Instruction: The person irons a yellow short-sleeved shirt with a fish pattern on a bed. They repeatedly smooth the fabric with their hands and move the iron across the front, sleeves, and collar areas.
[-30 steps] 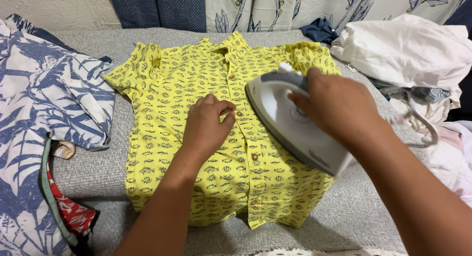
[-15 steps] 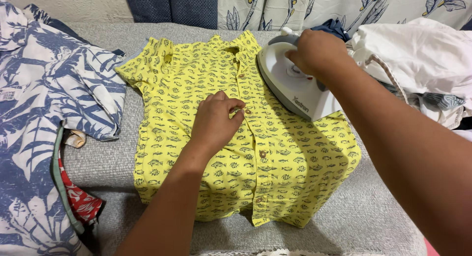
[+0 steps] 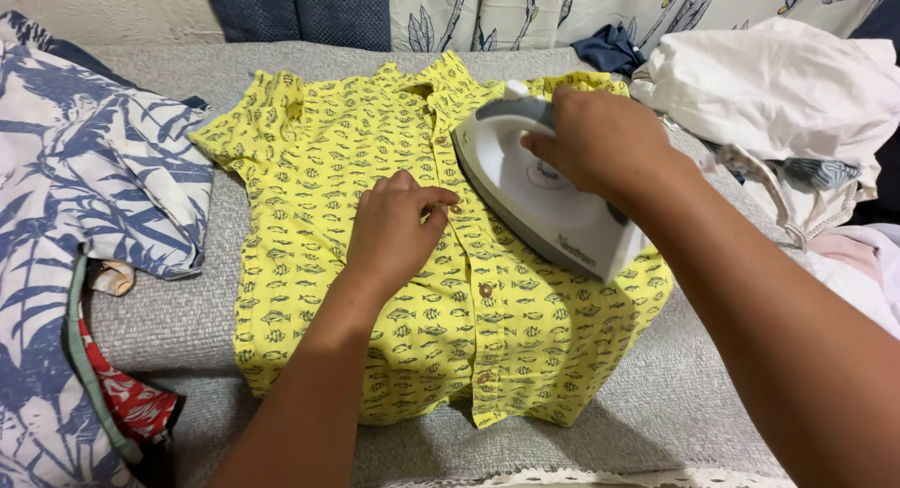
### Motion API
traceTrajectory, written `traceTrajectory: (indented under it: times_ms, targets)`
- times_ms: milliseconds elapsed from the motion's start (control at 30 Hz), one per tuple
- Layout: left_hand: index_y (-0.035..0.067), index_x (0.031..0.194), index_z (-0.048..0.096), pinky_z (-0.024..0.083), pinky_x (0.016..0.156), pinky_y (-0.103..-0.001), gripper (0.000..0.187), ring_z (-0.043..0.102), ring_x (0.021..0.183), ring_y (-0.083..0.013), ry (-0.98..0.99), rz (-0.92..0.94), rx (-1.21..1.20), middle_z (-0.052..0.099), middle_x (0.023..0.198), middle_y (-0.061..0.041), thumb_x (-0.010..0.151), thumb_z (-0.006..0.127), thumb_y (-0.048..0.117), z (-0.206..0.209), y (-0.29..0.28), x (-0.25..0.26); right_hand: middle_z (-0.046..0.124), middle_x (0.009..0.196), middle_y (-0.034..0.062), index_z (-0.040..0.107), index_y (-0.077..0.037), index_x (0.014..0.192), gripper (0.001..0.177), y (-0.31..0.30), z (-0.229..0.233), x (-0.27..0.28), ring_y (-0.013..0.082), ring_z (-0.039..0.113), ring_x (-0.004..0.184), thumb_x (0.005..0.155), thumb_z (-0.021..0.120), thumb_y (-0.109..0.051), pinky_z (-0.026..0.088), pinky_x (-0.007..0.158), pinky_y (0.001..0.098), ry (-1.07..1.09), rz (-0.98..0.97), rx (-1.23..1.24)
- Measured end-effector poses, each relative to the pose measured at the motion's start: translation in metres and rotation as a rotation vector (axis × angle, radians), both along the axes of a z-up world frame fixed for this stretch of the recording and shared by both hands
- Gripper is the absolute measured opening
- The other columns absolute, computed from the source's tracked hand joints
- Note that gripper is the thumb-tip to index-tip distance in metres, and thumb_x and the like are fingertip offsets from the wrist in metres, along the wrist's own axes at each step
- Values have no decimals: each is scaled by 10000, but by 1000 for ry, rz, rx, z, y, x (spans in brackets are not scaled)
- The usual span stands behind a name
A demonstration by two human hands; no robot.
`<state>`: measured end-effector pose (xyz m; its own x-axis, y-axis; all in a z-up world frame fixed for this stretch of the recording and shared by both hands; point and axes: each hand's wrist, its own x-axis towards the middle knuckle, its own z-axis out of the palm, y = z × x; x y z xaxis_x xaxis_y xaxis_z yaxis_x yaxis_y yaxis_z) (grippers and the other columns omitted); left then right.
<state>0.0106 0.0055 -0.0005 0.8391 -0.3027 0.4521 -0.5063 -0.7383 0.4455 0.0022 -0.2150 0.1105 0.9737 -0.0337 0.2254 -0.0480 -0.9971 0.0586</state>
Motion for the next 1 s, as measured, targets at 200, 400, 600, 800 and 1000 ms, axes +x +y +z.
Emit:
traceTrajectory:
  times_ms: [200,400,600,800,1000]
  targets:
    - [250,1031,827,445,907,-418,199,573,908,-248,-47,-27,-55,590,842,-45,899,683,213,-3,3,1,753,915,172,675,-12,1182,520,10,8,50,346,756,843,983,658,-492,590,779,480,29,-30,27]
    - [242,1014,831,451,917,-414,192,570,920,-248,-23,-18,-89,590,826,-49,895,685,200,-5,4,2,773,930,183,675,-1,1200,522,5,-2,83,363,748,867,983,670,-476,586,790,482,-17,-4,3]
    - [170,1050,800,502,902,-394,201,618,923,-230,62,-11,-192,643,883,-50,896,671,170,-2,5,3,719,1098,239,614,20,1292,637,5,9,80,378,726,971,957,690,-517,581,857,476,56,6,53]
    - [87,1127,738,535,899,-376,266,653,1014,-234,168,160,-432,639,1111,-121,874,659,112,-6,46,-3,706,1080,191,666,26,1107,156,-37,43,-9,247,670,961,1001,683,-86,557,731,373,-529,447,385]
    - [-73,1263,690,350,998,-540,468,482,1181,-410,-312,651,152,611,1215,-278,901,728,220,-4,110,-49,725,768,124,765,-44,1024,294,-100,-40,-101,259,683,664,1097,570,-252,551,659,452,-381,-220,598]
